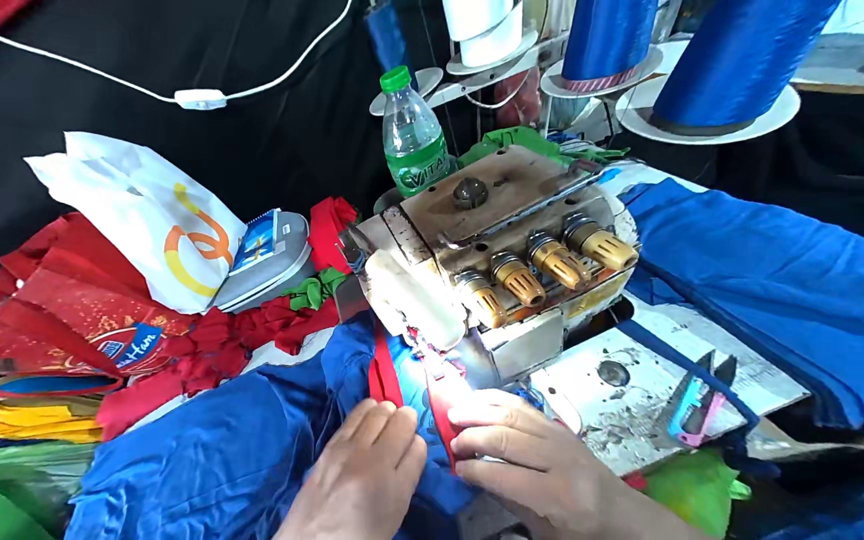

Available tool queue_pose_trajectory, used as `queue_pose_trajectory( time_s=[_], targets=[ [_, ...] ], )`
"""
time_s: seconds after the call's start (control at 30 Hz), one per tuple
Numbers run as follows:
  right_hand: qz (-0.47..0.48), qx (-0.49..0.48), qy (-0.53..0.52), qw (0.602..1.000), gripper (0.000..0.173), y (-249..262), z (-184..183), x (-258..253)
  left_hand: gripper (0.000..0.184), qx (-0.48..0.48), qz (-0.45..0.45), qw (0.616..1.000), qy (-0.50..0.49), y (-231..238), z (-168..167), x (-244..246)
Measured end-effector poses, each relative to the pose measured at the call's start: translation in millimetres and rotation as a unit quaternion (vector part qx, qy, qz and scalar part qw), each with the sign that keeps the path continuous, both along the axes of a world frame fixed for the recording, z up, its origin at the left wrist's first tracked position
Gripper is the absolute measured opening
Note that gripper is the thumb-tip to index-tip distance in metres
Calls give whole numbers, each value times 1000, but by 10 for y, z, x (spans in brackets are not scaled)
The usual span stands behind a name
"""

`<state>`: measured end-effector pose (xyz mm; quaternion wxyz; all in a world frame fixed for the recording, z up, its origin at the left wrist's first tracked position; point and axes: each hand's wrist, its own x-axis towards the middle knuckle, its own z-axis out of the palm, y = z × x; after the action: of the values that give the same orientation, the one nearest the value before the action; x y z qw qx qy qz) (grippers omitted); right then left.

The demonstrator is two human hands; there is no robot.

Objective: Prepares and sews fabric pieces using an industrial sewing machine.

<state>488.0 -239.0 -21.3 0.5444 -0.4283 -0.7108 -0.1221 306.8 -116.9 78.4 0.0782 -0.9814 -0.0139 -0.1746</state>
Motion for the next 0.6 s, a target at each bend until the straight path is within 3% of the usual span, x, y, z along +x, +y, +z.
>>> queue_pose_trajectory(
  time_s=[0.07, 0.17, 0.33, 0.6],
  targets=[
    [-2, 5, -5, 1000, 16, -13, 54, 30, 15, -19, 21, 1000, 11, -22, -61, -15],
    [33, 12, 5, 999, 15, -56, 144, 86, 34, -47, 42, 998, 4, -62, -133, -53],
    [26, -9, -63, 998, 19, -71, 198, 111, 49, -16, 71, 997, -6, -108, -256, -17],
    [-50, -39, -60, 996, 22, -319, -74, 83, 47, 10, 115, 993, -17, -274, -352, -6]
  ],
)
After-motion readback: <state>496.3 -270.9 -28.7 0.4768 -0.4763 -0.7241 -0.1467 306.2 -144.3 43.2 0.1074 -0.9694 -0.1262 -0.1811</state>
